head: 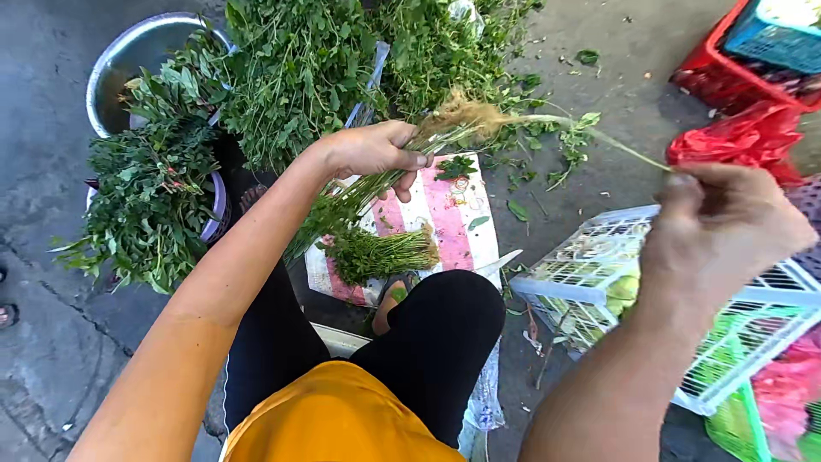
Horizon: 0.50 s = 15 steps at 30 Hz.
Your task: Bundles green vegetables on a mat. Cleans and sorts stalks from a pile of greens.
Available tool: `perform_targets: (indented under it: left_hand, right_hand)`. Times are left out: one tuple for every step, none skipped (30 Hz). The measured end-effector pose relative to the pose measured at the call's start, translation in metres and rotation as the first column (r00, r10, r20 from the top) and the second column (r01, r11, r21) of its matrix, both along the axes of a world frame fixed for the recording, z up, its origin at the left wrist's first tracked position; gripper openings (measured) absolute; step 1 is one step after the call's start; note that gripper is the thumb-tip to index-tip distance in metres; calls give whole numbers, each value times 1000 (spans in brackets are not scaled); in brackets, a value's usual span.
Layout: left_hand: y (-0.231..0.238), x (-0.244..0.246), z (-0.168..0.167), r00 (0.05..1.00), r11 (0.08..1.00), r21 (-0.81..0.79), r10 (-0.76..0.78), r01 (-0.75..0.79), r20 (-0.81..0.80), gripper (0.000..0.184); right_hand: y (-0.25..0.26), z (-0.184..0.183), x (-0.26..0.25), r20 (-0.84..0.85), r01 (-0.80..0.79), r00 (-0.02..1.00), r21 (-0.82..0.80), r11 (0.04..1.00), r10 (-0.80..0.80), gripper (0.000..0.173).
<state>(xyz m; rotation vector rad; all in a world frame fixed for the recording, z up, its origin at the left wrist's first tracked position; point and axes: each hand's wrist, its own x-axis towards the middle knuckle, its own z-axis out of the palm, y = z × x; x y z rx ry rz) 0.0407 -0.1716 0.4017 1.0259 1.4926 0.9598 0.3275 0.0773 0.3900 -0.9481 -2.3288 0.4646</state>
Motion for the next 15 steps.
perform_targets:
  left_hand:
    - [0,-1,-2,1000,1000,-10,-3,3,11,20]
    - [0,-3,-4,999,1000,-7,17,-17,39,19]
    - [0,-3,-5,995,998,-4,64,-64,78,19]
    - [0,-3,-7,983,991,5,130,-132,131,20]
    - [1,-3,-8,961,979,15,199,-205,190,21]
    - [3,-5,-9,932,961,21,262,-276,251,22]
    - [5,-7,-8,897,941,18,318,-339,307,23]
    - [7,-7,-8,862,919,10,367,-395,349,23]
    - [9,-8,-8,828,899,3,401,-437,392,23]
    - [11,-8,-7,798,882,3,426,-472,426,23]
    - [13,-9,-7,773,865,2,448,-502,450,25]
    - [14,-8,-6,747,847,-1,469,-532,470,28]
    - [15,-7,-5,719,827,-8,493,-562,490,30]
    - [16,-6,-4,692,812,-12,506,-584,514,30]
    - [16,-6,-2,675,803,-8,506,-596,536,29]
  right_hand:
    - [8,-7,19,12,43,999,-36,998,-43,39]
    - [19,-16,40,21,61,998,-85,995,-59,39]
    - [28,-28,61,35,49,998,-143,989,-45,40]
    - [32,-40,80,89,29,996,-213,977,-10,42]
    - [29,-48,92,205,43,979,-291,956,19,48]
    - [20,-55,95,352,114,936,-348,930,17,57]
    - [11,-62,93,489,198,872,-353,914,0,67]
    - [2,-69,90,584,253,812,-311,916,-26,72]
    - [-6,-73,85,618,271,783,-244,931,-65,72]
    - [-12,-76,79,573,242,813,-179,954,-99,68]
    - [-17,-78,70,464,170,882,-139,976,-88,61]
    - [-23,-77,59,325,77,945,-151,985,-24,54]
    - [-32,-74,43,185,-17,981,-204,979,56,48]
    - [-42,-71,25,42,-112,991,-284,952,129,43]
    - [-54,-66,4,-105,-213,977,-362,907,188,37]
